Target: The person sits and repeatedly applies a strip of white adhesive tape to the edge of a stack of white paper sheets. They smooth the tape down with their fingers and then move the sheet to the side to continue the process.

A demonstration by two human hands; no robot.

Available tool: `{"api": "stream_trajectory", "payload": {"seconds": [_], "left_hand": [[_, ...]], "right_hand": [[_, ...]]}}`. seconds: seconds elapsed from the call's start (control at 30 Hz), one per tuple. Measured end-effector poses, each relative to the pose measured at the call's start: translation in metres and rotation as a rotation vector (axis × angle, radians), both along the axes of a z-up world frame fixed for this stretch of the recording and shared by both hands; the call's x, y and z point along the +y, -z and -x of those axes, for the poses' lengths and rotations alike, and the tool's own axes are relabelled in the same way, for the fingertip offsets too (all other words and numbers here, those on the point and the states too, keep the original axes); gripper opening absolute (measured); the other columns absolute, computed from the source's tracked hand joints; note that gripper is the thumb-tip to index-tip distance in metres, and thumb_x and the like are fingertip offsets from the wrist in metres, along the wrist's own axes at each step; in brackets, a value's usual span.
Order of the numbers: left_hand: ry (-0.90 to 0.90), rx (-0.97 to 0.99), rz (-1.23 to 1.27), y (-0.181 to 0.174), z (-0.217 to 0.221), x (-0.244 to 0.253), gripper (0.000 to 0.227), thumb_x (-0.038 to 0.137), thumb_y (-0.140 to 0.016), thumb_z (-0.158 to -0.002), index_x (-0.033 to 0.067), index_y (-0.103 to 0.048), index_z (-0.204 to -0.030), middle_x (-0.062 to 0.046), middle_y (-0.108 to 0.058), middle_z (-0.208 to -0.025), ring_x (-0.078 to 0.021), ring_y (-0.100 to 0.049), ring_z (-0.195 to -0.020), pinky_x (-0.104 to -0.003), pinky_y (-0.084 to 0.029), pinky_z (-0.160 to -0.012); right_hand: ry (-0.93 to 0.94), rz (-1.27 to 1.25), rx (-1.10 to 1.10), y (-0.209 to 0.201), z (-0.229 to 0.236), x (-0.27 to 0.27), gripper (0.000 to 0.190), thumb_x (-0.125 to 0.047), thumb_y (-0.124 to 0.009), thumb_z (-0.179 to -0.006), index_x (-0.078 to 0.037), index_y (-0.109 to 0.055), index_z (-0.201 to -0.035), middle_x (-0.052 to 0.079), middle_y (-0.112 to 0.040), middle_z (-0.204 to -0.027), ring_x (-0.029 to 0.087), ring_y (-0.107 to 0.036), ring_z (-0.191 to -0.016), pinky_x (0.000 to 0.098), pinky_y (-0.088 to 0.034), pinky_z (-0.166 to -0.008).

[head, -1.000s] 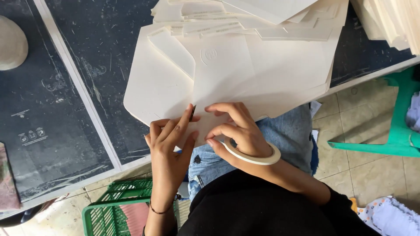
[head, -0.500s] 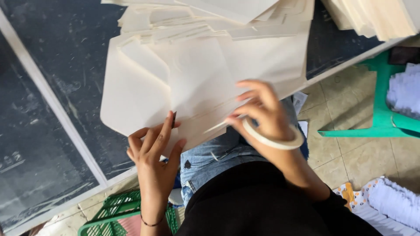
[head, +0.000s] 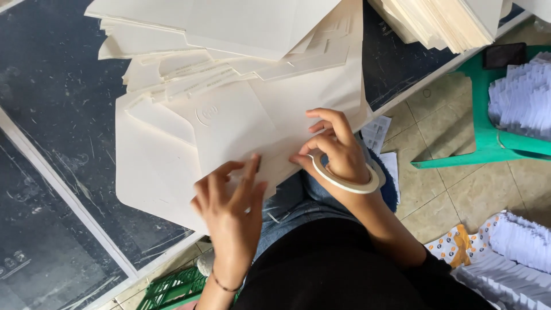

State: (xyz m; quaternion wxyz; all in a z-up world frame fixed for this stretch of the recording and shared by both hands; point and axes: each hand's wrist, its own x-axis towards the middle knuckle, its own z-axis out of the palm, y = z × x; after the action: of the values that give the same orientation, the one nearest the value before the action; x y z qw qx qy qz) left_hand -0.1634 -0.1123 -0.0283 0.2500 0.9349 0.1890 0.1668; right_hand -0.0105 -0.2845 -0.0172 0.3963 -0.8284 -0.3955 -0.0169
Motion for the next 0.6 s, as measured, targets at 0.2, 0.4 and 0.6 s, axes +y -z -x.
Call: {"api": "stream_trajectory", "payload": {"seconds": [0.2,0.4,0.6], "left_hand": [[0.179,-0.002,-0.184,-0.007,-0.027,-0.004,0.055,0.051,-0.072,-0.101,0.0321,-0.066,-0.152,-0.002,-0.066,-0.144,-0.0306,-0.065,-0.107,-0.046,-0.051,-0.082],[0.116,-0.200,-0.377,-0.004,-0.044,0.017,0.051,-0.006,-0.072,-0.115,0.0294,-0.084,-0.149,0.001,-0.084,-0.130,-0.0242,-0.061,-0.090,-0.040,-0.042,-0.073],[0.140,-0.196,-0.529,-0.010,-0.049,0.020,0.043,0.018,-0.047,-0.121,0.0258,-0.084,-0.143,0.003,-0.081,-0.133,-0.0294,-0.069,-0.098,-0.046,-0.047,-0.088]], "right_hand": [[0.055,-0.091,-0.022,0.004,0.009,0.003,0.019,-0.020,-0.076,-0.102,-0.009,-0.066,-0.090,0.023,-0.060,-0.139,0.028,-0.070,-0.105,0.0391,-0.059,-0.096],[0.039,-0.143,-0.209,-0.007,0.001,0.022,0.028,-0.022,-0.082,-0.100,-0.004,-0.061,-0.094,0.024,-0.064,-0.132,0.025,-0.071,-0.089,0.0440,-0.062,-0.092],[0.017,-0.114,-0.101,0.031,-0.011,0.018,0.019,-0.016,-0.080,-0.102,-0.005,-0.066,-0.095,0.018,-0.067,-0.125,0.036,-0.070,-0.109,0.0432,-0.055,-0.101]]}}
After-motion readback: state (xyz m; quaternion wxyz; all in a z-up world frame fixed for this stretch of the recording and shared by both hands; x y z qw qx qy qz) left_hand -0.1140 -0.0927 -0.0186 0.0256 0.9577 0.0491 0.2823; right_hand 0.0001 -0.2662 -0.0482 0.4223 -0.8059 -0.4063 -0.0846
